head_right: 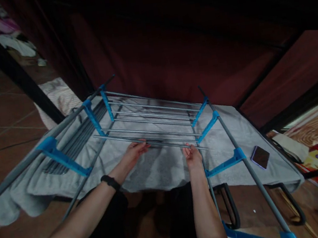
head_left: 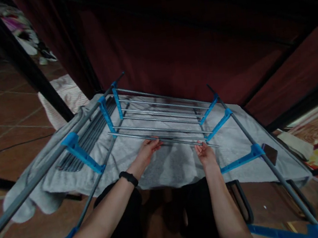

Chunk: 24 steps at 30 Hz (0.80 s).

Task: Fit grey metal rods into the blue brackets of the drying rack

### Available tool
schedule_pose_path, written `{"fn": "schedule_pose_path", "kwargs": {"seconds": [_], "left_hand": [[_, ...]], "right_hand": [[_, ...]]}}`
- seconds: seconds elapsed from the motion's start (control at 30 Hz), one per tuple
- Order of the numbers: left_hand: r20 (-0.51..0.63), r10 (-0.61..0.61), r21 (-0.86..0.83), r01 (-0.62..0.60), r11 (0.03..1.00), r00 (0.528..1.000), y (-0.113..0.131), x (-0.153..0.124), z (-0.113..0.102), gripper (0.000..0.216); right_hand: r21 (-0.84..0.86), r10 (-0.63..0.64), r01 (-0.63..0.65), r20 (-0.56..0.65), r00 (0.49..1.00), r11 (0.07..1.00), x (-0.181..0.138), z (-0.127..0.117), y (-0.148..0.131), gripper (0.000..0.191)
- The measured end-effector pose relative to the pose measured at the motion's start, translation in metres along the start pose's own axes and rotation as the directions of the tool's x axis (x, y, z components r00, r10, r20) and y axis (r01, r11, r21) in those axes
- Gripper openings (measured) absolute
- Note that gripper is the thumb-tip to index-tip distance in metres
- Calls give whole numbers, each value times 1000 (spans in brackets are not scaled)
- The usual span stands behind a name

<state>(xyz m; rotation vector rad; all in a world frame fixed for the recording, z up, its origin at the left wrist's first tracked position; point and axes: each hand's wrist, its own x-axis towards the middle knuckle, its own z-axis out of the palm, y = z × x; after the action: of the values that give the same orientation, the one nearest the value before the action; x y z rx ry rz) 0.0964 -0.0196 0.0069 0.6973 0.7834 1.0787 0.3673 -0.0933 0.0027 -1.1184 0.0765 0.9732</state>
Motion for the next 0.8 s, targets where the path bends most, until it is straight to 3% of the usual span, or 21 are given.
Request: {"fn": "schedule_pose_path", "kwargs": {"seconds": [0.2, 0.43, 0.8], "left_hand": [[131, 35, 31, -39, 999, 991, -5, -5, 6, 36], [199, 26, 32, -33, 999, 980, -1, -10, 9, 38], [-12, 80, 43, -80, 996, 997, 5, -4, 9, 37]], "right_hand": [[-73, 39, -38, 13, 999, 997, 4, 0, 5, 15], [-81, 90, -94, -45, 995, 992, 4, 2, 5, 19], [-23, 31, -33, -91, 995, 999, 13, -6, 1, 18]]}}
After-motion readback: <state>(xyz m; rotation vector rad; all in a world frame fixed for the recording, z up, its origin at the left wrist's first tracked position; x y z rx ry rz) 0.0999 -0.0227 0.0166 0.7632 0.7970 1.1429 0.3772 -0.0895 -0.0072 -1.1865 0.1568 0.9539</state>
